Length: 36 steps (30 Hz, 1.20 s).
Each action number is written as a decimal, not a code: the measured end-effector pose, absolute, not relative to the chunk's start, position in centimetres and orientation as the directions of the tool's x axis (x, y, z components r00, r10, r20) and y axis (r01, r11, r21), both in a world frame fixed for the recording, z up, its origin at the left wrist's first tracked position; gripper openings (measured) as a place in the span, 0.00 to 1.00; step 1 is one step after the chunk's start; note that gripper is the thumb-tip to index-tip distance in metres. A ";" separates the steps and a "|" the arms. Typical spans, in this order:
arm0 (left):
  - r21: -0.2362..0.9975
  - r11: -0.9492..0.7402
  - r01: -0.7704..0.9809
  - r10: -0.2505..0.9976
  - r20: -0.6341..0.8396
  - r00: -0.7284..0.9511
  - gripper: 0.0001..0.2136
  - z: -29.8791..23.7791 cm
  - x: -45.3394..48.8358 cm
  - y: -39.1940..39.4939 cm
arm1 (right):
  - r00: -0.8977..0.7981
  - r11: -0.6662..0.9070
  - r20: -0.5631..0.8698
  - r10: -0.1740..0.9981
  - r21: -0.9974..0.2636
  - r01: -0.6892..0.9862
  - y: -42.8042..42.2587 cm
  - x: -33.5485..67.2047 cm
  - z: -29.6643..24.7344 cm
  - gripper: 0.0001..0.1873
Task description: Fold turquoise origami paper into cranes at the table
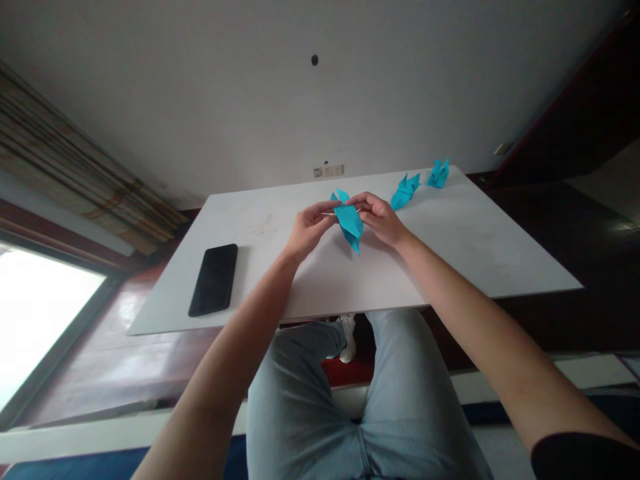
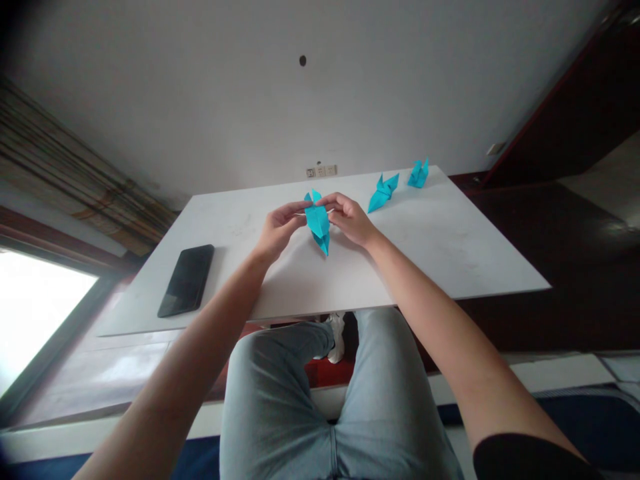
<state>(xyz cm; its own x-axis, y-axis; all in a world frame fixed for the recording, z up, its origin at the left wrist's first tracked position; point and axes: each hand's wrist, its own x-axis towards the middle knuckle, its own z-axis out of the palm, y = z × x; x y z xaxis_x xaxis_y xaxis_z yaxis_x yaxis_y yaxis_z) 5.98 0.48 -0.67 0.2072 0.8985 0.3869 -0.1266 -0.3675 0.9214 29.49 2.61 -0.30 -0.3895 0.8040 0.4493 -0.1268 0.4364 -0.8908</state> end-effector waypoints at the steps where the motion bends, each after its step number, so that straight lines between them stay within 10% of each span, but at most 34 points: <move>1: 0.918 -0.372 -0.136 0.895 0.394 0.209 0.22 -0.7 6.0 0.5 | -0.392 0.430 0.447 0.804 -0.893 -0.135 2.6 29.5 -0.3 0.26; 36: 0.808 -0.588 0.023 0.799 0.577 0.169 0.25 -1.0 6.6 0.2 | -0.261 0.529 0.517 0.815 -0.848 -0.030 2.0 28.7 0.1 0.33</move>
